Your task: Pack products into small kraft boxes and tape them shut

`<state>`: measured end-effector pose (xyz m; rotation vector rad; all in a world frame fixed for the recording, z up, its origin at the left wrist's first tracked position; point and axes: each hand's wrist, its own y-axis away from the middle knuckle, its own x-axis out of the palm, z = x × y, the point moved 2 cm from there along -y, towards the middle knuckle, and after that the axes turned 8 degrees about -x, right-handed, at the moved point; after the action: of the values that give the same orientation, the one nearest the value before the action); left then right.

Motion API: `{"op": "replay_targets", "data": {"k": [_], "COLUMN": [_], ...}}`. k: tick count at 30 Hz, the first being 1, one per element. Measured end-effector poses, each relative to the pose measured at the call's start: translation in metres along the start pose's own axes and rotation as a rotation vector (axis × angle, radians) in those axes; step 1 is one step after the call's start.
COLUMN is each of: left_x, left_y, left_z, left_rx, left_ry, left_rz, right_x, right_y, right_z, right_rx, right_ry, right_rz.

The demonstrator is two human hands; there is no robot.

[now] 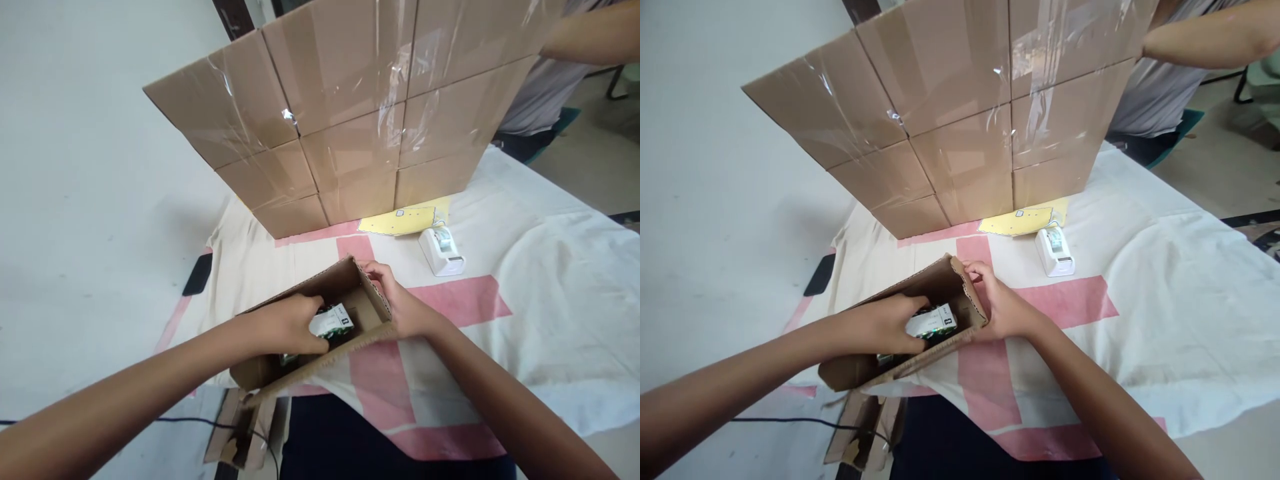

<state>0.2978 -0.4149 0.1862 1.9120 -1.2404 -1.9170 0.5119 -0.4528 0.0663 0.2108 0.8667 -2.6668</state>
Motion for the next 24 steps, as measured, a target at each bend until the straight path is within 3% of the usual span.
{"op": "replay_targets", "data": {"k": [3,5,12,24], "left_x": [0.006,0.011,0.039,0.064], "left_y": [-0.017,-0.026,-0.045,-0.063], "left_z": [-0.009,-0.013,-0.004,0.008], "left_rx": [0.042,0.057,0.029,0.069], "left_ry": [-0.260,-0.317,-0.398,-0.301], "left_rz": [0.032,0.052,0.089,-0.025], "right_x": [0.000,0.000,0.001,0.000], "right_y": [0.000,0.000,-0.002,-0.001], "right_z": [-0.002,-0.003,0.003,0.003], "right_rx": [0.012,0.034,0.000,0.059], "right_ry": [-0.003,0.003,0.001,-0.021], "right_rz": [-0.010,-0.017,-0.003,0.002]}}
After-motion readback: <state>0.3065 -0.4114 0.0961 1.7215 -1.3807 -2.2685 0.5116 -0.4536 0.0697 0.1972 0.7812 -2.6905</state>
